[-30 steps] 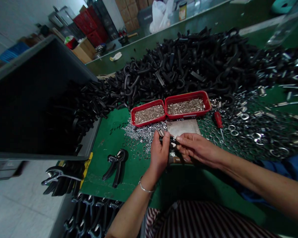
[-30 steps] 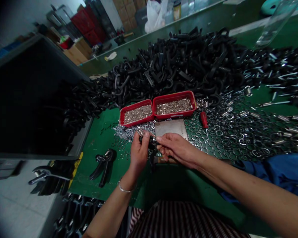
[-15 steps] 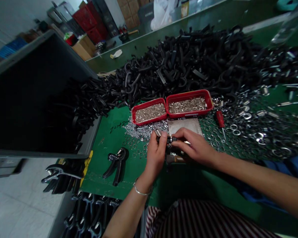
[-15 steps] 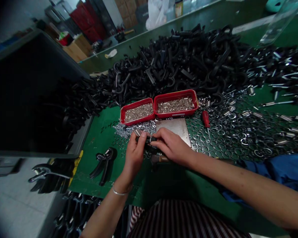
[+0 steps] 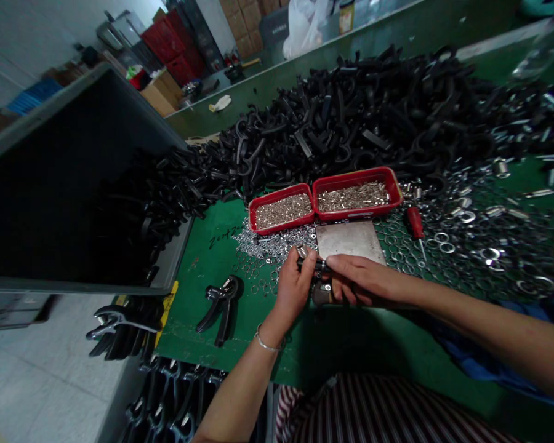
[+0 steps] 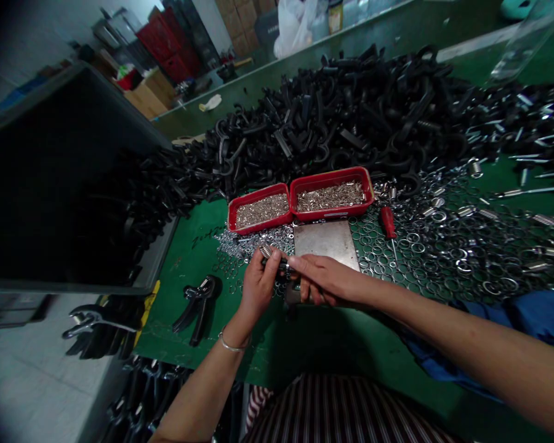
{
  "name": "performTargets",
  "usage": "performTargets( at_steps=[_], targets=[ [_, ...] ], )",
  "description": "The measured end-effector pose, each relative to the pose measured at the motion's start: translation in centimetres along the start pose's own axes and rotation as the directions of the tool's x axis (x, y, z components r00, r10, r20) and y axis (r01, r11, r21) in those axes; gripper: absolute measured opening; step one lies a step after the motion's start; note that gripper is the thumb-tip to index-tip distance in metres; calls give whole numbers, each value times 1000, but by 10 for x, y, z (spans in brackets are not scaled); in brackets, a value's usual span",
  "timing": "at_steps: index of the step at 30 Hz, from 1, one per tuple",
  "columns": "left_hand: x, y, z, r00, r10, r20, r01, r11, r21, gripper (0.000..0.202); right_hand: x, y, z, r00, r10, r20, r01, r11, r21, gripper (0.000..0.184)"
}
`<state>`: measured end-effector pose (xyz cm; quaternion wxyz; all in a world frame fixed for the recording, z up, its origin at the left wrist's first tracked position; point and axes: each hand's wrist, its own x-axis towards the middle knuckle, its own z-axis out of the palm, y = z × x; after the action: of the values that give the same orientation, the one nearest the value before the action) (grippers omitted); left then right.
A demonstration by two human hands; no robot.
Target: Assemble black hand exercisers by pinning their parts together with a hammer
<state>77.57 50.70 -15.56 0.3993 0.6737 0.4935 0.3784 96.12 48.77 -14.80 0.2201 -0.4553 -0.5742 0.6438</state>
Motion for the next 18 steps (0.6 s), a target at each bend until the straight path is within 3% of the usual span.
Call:
performTargets(
  at_steps=[2,3,4,6,8,10,12,13,16,17,18],
  targets=[
    [0,1,2,999,-32,-24,30,999,-45,26,-2,-1,-1,968,-169,-188,108,949,-295,50],
    [-1,1,3,999,-20,-26,18,998,-62,25,-3,-1,-1,959,-195,-208,116,933,-340,49],
    [-2,1,4,1000,8,-17,-9,997,-76,25,-4,0,0,972,-155,-177,99,951,-291,52],
    [-4,2,4,997,77,25,-75,994,-80,24,-6,1,1,998,14,53,-14,1000,-7,69],
    [-5,2,4,991,107,77,-104,994,-34,24,-7,3,1,967,90,239,-138,972,188,80],
    [-5,2,5,993,77,86,-77,997,-9,24,-8,3,0,990,51,129,-69,988,141,70],
    [-4,4,6,998,51,27,-50,998,-45,24,-7,3,0,998,-33,-61,32,999,-20,57],
    [-3,5,7,998,61,-5,-61,996,-66,23,-7,2,0,994,-54,-97,47,996,-74,54],
    [0,9,7,977,210,-34,-211,977,-17,18,-7,0,0,996,30,81,-28,999,-31,72],
    [1,10,7,966,258,-23,-258,966,10,18,-7,-2,-1,993,38,111,-36,999,-21,77],
    [1,10,8,961,276,-15,-275,961,24,18,-6,-3,-2,997,14,71,-10,999,-48,75]
  ],
)
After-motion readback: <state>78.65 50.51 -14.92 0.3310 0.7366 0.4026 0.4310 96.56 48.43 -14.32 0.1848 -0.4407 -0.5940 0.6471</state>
